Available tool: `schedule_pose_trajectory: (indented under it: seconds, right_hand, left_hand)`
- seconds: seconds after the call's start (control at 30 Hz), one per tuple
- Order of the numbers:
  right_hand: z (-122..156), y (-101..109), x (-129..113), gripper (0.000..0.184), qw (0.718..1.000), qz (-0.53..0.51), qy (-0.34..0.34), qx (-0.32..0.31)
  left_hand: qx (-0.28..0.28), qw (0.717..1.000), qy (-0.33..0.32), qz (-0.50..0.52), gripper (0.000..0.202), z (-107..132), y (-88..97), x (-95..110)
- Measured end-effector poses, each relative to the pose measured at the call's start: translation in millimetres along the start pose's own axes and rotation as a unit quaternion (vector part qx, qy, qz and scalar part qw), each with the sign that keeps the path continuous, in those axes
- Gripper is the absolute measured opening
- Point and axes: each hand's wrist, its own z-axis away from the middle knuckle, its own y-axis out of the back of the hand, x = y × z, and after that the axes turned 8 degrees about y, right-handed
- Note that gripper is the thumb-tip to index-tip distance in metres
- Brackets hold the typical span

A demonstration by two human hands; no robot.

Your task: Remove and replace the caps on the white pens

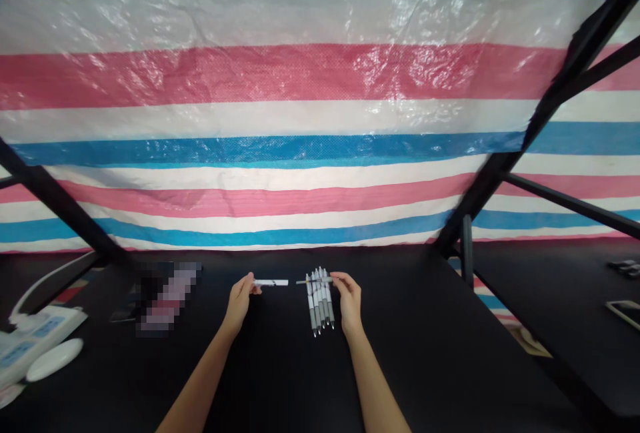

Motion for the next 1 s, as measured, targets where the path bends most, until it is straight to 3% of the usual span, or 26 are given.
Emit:
schedule_pose_trajectory:
  seconds: [0.3, 0.73, 1.0]
  right_hand:
    - [0.1, -0.8, -0.7, 0.012, 1.0, -0.003, -0.002, 0.0]
    - [4.6, -3.4, 5.9, 0.025, 0.994, 0.04, 0.005, -0.1]
    - [5.4, -4.0, 7.2, 0.028, 0.991, 0.065, 0.014, -0.118]
  left_hand:
    - [0.0, 1.0, 0.001, -0.007, 0.051, 0.1, 0.2, -0.4]
    - [-0.036, 0.999, -0.009, -0.023, 0.052, -1.4, -0.8, -3.2]
    - [-0.043, 0.999, -0.02, -0.023, 0.049, 1.6, -1.1, 3.3]
